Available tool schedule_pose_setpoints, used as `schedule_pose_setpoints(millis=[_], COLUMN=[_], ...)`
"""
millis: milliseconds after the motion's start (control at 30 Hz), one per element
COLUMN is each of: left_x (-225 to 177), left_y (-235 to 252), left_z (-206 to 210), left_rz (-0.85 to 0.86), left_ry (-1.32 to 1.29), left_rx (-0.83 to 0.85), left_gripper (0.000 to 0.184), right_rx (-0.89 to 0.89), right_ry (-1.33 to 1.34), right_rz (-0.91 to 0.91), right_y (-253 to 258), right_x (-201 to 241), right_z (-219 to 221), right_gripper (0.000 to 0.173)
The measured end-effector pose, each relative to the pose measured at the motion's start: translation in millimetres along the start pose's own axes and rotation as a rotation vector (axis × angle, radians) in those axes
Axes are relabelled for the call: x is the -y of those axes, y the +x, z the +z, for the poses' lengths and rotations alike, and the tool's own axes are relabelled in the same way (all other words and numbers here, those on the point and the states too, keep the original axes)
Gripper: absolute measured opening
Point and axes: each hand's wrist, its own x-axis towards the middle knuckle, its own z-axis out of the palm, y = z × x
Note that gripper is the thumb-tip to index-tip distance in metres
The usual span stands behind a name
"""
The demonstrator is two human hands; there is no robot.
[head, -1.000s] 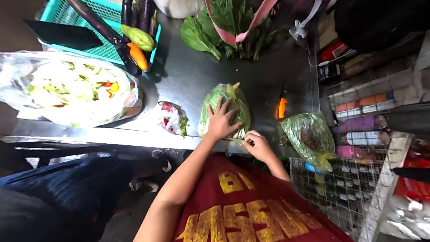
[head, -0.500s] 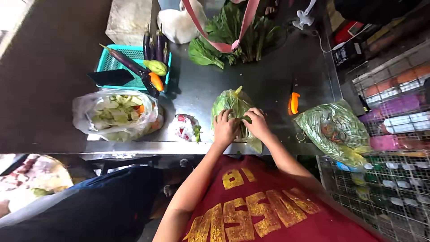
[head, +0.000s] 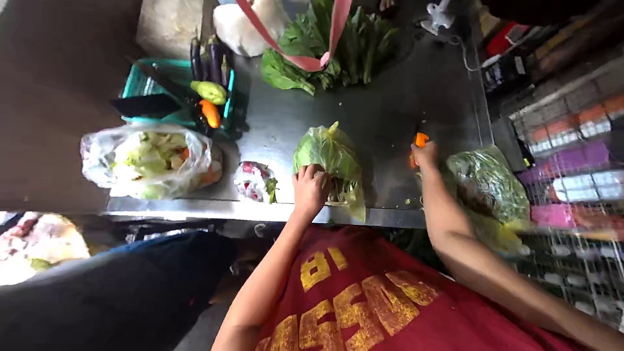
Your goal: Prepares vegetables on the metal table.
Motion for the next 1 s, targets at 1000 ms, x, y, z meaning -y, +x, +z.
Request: schedule_pose_setpoints(millis=[1000], left_x=[-5.9], left_y=[30.4], left_z=[-1.4], left_rz=[-0.202], left_ry=[-0.150], left_rx=[0.115], left_gripper=[0.019], right_rx=[0.610], right_ry=[-0.063], right_rz=[-0.010], right_y=[-242.4], right_x=[-124.3], right_z=[29.4], right_gripper=[0.051])
